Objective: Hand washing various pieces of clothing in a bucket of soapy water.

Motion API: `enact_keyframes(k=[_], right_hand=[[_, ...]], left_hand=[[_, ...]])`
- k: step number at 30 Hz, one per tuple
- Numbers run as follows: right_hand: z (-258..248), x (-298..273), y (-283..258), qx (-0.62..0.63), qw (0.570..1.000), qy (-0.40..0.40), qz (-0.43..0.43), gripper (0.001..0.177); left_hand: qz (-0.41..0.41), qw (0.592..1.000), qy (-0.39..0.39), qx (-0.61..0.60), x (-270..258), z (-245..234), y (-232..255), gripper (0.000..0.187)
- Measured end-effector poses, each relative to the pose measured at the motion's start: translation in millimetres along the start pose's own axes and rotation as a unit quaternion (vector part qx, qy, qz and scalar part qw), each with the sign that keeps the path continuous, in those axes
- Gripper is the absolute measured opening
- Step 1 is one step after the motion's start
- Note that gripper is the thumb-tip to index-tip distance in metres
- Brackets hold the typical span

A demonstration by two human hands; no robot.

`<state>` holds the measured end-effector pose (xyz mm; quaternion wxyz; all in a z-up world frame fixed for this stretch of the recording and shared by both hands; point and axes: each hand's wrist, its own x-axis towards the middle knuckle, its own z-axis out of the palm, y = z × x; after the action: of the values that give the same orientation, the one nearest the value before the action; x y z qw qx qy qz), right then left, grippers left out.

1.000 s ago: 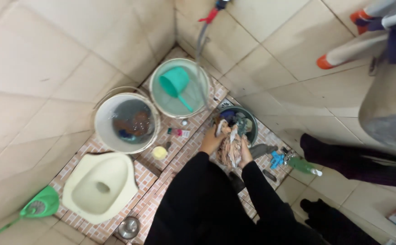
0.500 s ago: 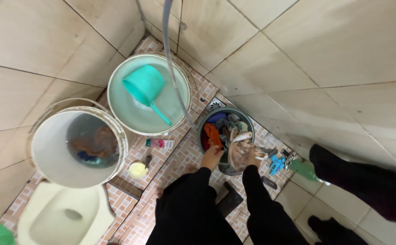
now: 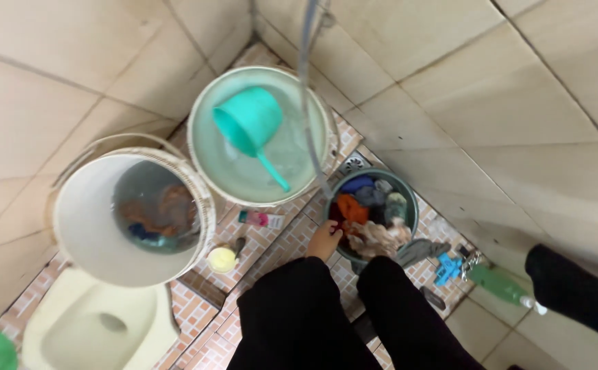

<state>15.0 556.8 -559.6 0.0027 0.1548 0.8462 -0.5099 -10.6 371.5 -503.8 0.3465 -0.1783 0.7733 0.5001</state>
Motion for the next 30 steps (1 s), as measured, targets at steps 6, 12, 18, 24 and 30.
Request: enact_keyframes(k=[6, 12, 18, 24, 30], right_hand=[[-15, 2, -74, -0.037, 0.990, -0.113, -0.072, 0.041], [8, 31, -70, -0.076, 0.950, -0.238, -0.187, 0.039], [71, -11, -334, -0.151, 0.903, -0.273, -0.294, 0.039], [198, -39, -419, -0.202, 0.802, -0.349, -0.442, 0.048], [338, -30, -364, -0.331, 0.755, -0.443, -0.353, 0.047]], left_hand=[[0.036, 0.994, 0.059, -0.080, -40, -41, 12, 0.048], [0.048, 0.983, 0.153, -0.086, -108, -122, 25, 0.043], [0.060, 0.947, 0.273, -0.156, -152, -220, -28, 0.044], [-0.046, 0.905, 0.371, -0.202, -197, -311, -82, 0.043], [0.003, 0.823, 0.491, -0.285, -191, -344, -137, 0.033]])
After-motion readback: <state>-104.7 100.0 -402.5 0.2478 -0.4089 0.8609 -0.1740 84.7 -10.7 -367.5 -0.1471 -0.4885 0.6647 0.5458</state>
